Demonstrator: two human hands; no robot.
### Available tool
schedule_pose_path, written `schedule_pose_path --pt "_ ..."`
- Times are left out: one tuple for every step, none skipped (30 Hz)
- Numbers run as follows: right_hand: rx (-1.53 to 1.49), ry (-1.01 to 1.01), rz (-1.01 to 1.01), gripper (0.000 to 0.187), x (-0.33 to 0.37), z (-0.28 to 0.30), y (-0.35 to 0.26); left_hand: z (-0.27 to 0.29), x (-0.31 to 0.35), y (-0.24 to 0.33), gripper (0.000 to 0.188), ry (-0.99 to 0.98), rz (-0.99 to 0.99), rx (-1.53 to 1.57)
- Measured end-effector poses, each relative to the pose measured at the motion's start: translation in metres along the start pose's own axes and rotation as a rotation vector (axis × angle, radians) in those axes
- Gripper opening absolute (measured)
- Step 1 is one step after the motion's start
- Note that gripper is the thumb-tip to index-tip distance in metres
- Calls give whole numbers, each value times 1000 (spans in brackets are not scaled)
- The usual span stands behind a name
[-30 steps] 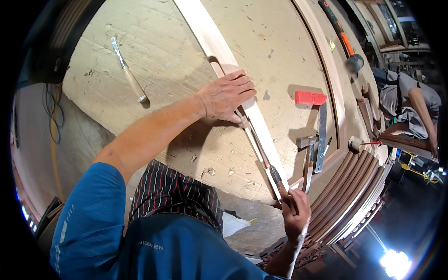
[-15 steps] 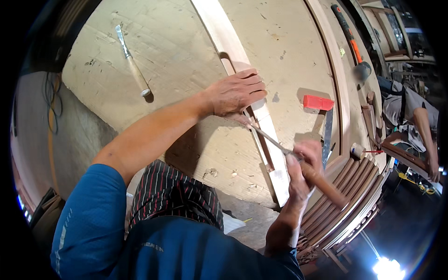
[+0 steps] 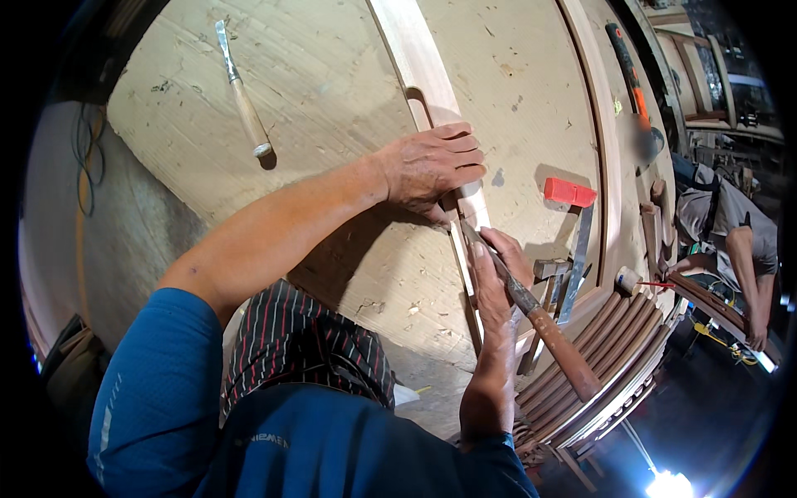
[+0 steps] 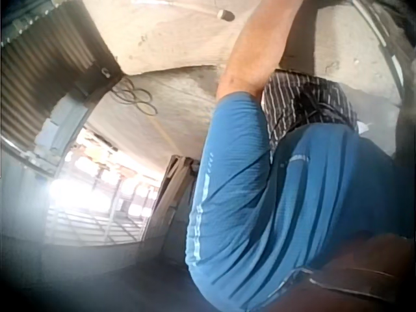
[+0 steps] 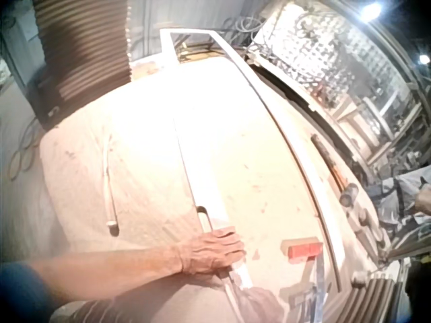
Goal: The person carves out a recessed area in a wooden frame using a chisel and hammer, then measures and marks another section with a ruler and pen.
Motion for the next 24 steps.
schedule_pose_path --pt "-24 22 -23 27 4 -2 5 -1 2 1 72 -21 21 17" --pt "2 13 -20 28 5 -3 10 -1 2 1 78 -55 45 30" --pt "-2 27 -21 28 6 -3 14 -1 1 1 77 -60 50 31" --pt "-6 40 -22 27 7 -3 15 -1 0 1 77 -63 53 32" --pt "-10 53 -23 27 7 -4 15 -2 0 1 77 -67 59 33" --pt "-7 39 -30 28 6 -4 13 -2 0 1 71 -30 38 20" --pt "-2 26 -38 28 4 -3 10 -2 0 0 65 8 18 8" --pt "3 15 -46 28 2 -2 8 -1 -1 0 61 46 -5 -4" --pt "-11 18 -47 28 3 -2 8 -1 -1 0 65 6 16 16" --pt "-25 20 -48 28 3 -2 8 -1 -1 1 70 -33 36 36" --pt "-41 23 -49 28 4 -2 8 -1 0 1 75 -72 57 55" --pt "-49 20 -55 28 5 -2 10 -1 0 1 75 -77 56 45" --pt "-57 18 -61 28 6 -2 12 -1 -1 1 74 -83 55 36" --pt "-65 16 -66 29 6 -1 12 -1 -1 1 74 -88 54 27" --pt "-75 21 -66 28 6 -1 12 -1 -1 0 74 -84 53 29" --pt "-86 26 -67 28 7 -1 11 -1 -1 1 73 -80 52 32" --pt "-96 32 -67 28 8 -1 11 -2 -1 0 73 -76 51 34" --pt "-99 36 -67 27 9 -1 12 -2 0 0 73 -70 51 35" --pt "-103 41 -67 27 10 -1 13 -3 0 0 73 -64 51 36" --pt "-106 46 -68 26 10 -1 14 -3 -1 0 73 -57 50 38" --pt "-105 52 -67 26 10 -1 14 -3 -1 0 72 -53 48 41" --pt "-105 58 -67 26 10 -1 13 -3 -1 0 72 -48 47 43" --pt "-105 64 -66 26 10 -2 13 -3 -1 0 71 -43 45 46" --pt "-92 66 -48 26 11 -2 14 -3 -1 0 71 -38 45 52"
Point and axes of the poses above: each hand's wrist, its own x-axis away from the middle knuckle, its own z-axis out of the back of the hand, y = z × x, the point moved 1 cm from there along -x, towards the middle knuckle, and after that the axes turned 7 degrees about z, right-handed, at the moved point
